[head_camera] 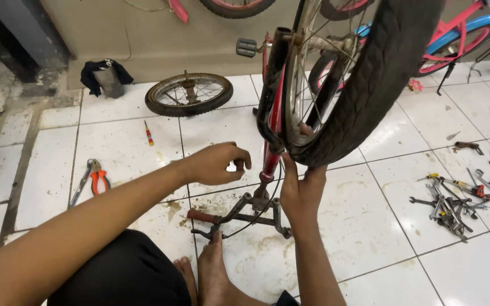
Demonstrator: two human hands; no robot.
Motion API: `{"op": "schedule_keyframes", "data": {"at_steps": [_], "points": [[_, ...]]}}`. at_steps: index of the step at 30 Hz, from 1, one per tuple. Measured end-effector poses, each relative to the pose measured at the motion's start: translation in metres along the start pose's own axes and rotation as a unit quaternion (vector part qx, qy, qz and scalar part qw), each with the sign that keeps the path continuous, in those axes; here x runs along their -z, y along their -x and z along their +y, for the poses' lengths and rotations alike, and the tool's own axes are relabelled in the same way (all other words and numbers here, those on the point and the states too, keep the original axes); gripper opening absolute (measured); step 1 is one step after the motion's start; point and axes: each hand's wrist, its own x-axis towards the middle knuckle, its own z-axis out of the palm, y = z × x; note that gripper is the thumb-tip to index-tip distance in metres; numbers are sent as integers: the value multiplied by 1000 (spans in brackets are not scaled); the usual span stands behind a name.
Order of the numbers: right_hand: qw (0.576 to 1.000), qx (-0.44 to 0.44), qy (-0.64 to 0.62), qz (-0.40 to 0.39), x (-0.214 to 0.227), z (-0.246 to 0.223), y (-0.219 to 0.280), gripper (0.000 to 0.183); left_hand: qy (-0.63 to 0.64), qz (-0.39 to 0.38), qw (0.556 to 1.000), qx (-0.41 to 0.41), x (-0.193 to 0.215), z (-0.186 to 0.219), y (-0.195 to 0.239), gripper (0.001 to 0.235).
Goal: The person removes the inner tube from a bicycle wheel using a cloth and hands. They then place the wheel aside and lift the red bicycle frame to position it upright on a stand.
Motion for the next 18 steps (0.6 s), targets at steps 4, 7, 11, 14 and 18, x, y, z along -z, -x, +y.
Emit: {"op": "schedule_keyframes", "data": {"at_steps": [4,7,11,14,18], "points": [[998,9,63,6,1,15,2,45,42,24,999,15,10,-29,-1,24],[998,-10,60,16,3,36,24,46,65,32,996,54,16,-51,8,28],[994,-70,76,29,10,28,58,29,21,-45,986,162,22,-84,10,41],[979,-201,38,6,26,76,125,4,-31,-151,960,236,11,-99,16,51],[927,-337,23,-163,40,122,202,12,-79,-238,932,263,7,-105,20,64]]}}
